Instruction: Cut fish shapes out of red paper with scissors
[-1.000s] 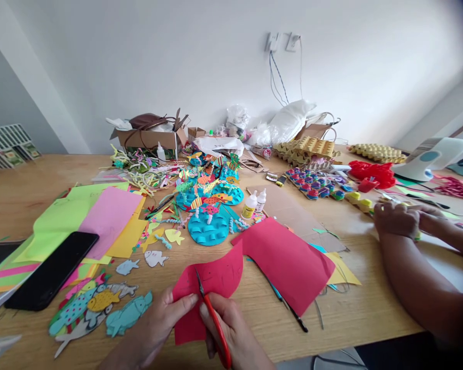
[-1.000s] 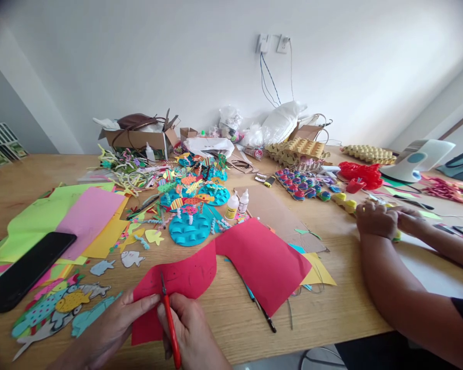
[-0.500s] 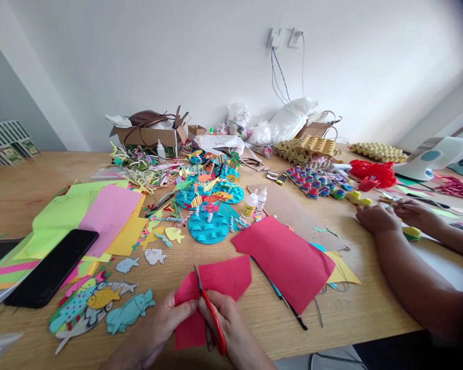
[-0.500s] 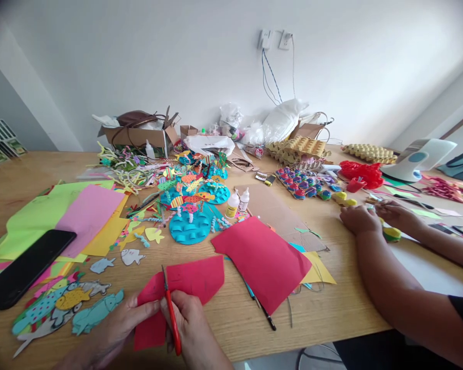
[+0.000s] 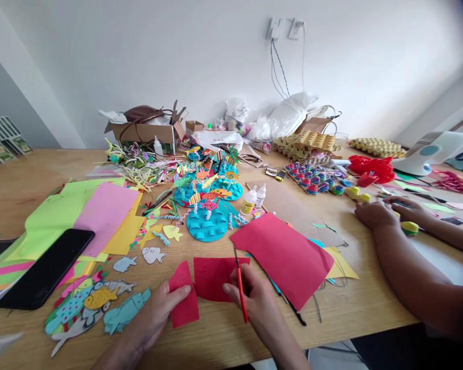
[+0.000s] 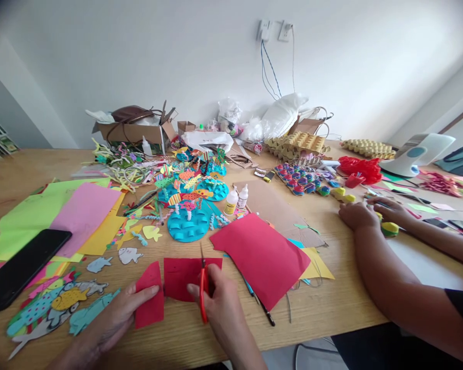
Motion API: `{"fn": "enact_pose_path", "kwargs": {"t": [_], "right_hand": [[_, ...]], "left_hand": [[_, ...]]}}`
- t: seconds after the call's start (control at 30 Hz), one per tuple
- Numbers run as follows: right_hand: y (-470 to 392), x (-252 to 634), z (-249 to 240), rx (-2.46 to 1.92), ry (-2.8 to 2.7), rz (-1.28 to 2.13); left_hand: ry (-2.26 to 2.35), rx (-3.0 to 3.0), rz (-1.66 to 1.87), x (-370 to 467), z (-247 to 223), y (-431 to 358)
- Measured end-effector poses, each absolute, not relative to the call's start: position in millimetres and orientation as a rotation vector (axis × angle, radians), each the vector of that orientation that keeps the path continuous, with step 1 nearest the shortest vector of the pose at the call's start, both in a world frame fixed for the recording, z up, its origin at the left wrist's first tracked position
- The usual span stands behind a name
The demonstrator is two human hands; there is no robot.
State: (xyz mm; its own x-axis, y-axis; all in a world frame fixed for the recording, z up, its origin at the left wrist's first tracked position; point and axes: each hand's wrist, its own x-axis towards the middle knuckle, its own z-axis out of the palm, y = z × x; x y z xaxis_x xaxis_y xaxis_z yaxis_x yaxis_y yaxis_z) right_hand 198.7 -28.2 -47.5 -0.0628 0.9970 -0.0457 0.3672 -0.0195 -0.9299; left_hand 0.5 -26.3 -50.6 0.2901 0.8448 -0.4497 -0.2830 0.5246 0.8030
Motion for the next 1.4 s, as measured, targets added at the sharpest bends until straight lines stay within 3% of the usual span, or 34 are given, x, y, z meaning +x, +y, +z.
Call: {"fn": "enact_pose_path", "kwargs": {"t": [0.17,0.57,0.97,1.17,1.4], "right_hand": [[-10.3,230.8,-53.1,-1.743,-1.590,0.756],[2.7,234.4,-71.0,-1.598,-1.453,1.039],[-24.8,239.6,-29.9,-1.628,-1.638,0.804],[-31.5,232.6,-6.9,-1.601,-1.772,0.705],[-34.1,235.5,14.8,-1.391,-1.711,0.961]], "left_hand": [[1.032,0.798,0.779,-1.7,-50.8,-24.0],[1.056,0.891,0.771,-4.2,-50.7,-24.5],[1.692,1.691,0.484,-14.3,-69.4,1.8],[1.681,2.001,0.748,-19.9,-70.7,-4.5],[1.103,1.175,0.937,-12.0,-46.9,-8.3]]}}
